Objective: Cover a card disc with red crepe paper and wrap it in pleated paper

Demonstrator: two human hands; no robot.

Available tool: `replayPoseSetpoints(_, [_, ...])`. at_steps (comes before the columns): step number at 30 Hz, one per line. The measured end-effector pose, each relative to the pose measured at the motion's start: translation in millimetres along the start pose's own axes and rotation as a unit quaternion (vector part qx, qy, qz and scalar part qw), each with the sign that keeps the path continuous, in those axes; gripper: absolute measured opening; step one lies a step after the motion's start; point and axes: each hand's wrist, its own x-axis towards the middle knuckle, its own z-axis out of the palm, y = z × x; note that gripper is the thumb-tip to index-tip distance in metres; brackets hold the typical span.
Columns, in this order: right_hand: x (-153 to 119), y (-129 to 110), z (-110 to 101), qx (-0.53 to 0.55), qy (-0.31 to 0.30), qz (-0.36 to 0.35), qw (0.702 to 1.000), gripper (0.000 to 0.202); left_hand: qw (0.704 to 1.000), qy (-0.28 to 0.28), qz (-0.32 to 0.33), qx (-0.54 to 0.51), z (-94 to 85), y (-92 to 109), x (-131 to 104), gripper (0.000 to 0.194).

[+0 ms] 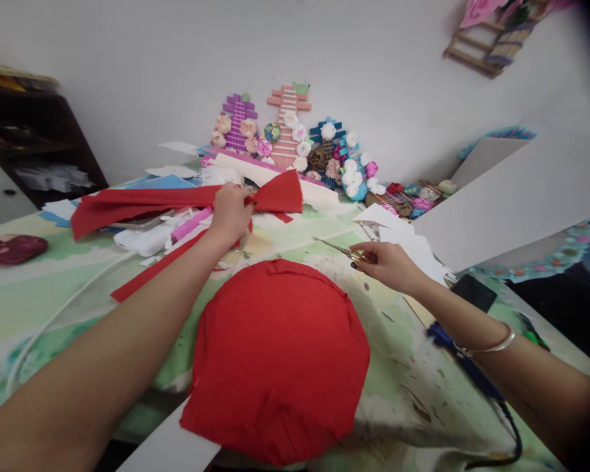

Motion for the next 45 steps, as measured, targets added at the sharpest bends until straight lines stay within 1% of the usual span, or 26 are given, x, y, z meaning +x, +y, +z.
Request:
replayPoseSetpoints(2, [-5,4,3,-0.031,0.000,0.034,0.999,0.037,0.999,-0.005,-0.022,0.026,-1.7,-8,-1,0.023])
replayPoseSetpoints(4, [-12,6,9,-0.045,-0.003,0.053,0.998,0.038,0.999,0.009,-0.023,0.030,-2.2,-5,-4,0.040])
replayPoseSetpoints(5, [-15,6,13,-0.050,-0.003,0.060,0.997,0.041,1.000,0.016,-0.007,0.025,-2.1,0,-6,0.044])
replayPoseSetpoints(6, [-19,5,16,-0.056,-0.003,0.064,0.996,0.045,1.000,0.014,0.023,0.007,-2.0,7,-8,0.042])
replayPoseSetpoints(7, [-23,3,19,-0.064,-0.005,0.062,0.996,0.048,0.997,-0.006,0.067,-0.030,-1.9,16,-11,0.035])
replayPoseSetpoints(8, [-29,1,22,-0.074,-0.009,0.054,0.996,0.050,0.990,-0.046,0.113,-0.078,-1.9,25,-14,0.026])
replayPoseSetpoints(9, [-35,-2,23,-0.083,-0.013,0.041,0.996,0.050,0.971,-0.107,0.159,-0.143,-2.0,35,-18,0.020])
replayPoseSetpoints(10, [-42,-4,23,-0.093,-0.013,0.026,0.995,0.048,0.940,-0.186,0.196,-0.210,-2.3,43,-22,0.022])
replayPoseSetpoints(11, [-51,-6,22,-0.105,-0.005,0.011,0.994,0.046,0.902,-0.262,0.226,-0.259,-2.8,50,-27,0.028])
replayPoseSetpoints(12, [-61,-6,21,-0.117,0.011,0.002,0.993,0.043,0.867,-0.325,0.250,-0.285,-3.4,56,-33,0.034])
replayPoseSetpoints(13, [-72,-6,18,-0.132,0.036,0.000,0.991,0.039,0.843,-0.365,0.268,-0.289,-4.2,61,-38,0.039])
replayPoseSetpoints(14, [-84,-3,16,-0.152,0.063,0.005,0.986,0.035,0.831,-0.390,0.282,-0.279,-5.0,64,-42,0.043])
replayPoseSetpoints(15, [-97,2,13,-0.177,0.091,0.014,0.980,0.032,0.827,-0.402,0.292,-0.262,-5.7,66,-46,0.044])
replayPoseSetpoints(17, [-124,18,10,-0.237,0.127,0.057,0.962,0.028,0.828,-0.414,0.300,-0.229,-6.5,68,-50,0.044])
replayPoseSetpoints(19, [-151,38,11,-0.292,0.135,0.122,0.939,0.026,0.831,-0.419,0.301,-0.206,-6.2,70,-51,0.038])
replayPoseSetpoints(22, [-182,69,20,-0.326,0.127,0.184,0.918,0.040,0.840,-0.414,0.296,-0.189,-3.8,73,-49,0.027])
replayPoseSetpoints(25, [-194,89,30,-0.295,0.118,0.232,0.919,0.041,0.855,-0.397,0.282,-0.179,0.0,77,-50,0.024])
replayPoseSetpoints(27, [-192,96,34,-0.256,0.113,0.245,0.928,0.038,0.875,-0.359,0.281,-0.163,3.1,78,-52,0.025])
replayPoseSetpoints(29, [-186,98,35,-0.221,0.106,0.243,0.939,0.034,0.891,-0.320,0.292,-0.135,6.1,78,-52,0.028])
replayPoseSetpoints(31, [-180,99,34,-0.199,0.092,0.239,0.946,0.027,0.898,-0.301,0.305,-0.105,7.9,76,-53,0.032])
replayPoseSetpoints(33, [-177,99,33,-0.195,0.081,0.245,0.946,0.023,0.899,-0.300,0.310,-0.077,7.8,75,-53,0.035])
replayPoseSetpoints(35, [-176,100,32,-0.193,0.086,0.245,0.946,0.022,0.898,-0.309,0.309,-0.049,5.9,73,-54,0.038])
replayPoseSetpoints(38, [-180,98,29,-0.169,0.131,0.238,0.947,0.020,0.889,-0.344,0.301,-0.042,0.9,72,-55,0.037])
replayPoseSetpoints(41, [-185,90,16,-0.121,0.163,0.245,0.948,0.023,0.875,-0.382,0.287,-0.076,-2.9,72,-56,0.047])
replayPoseSetpoints(43, [-187,78,3,-0.086,0.196,0.266,0.940,0.029,0.872,-0.391,0.277,-0.098,-3.1,72,-55,0.041])
replayPoseSetpoints(45, [-188,61,-9,-0.045,0.246,0.302,0.920,0.040,0.877,-0.387,0.264,-0.105,-1.6,73,-54,0.034])
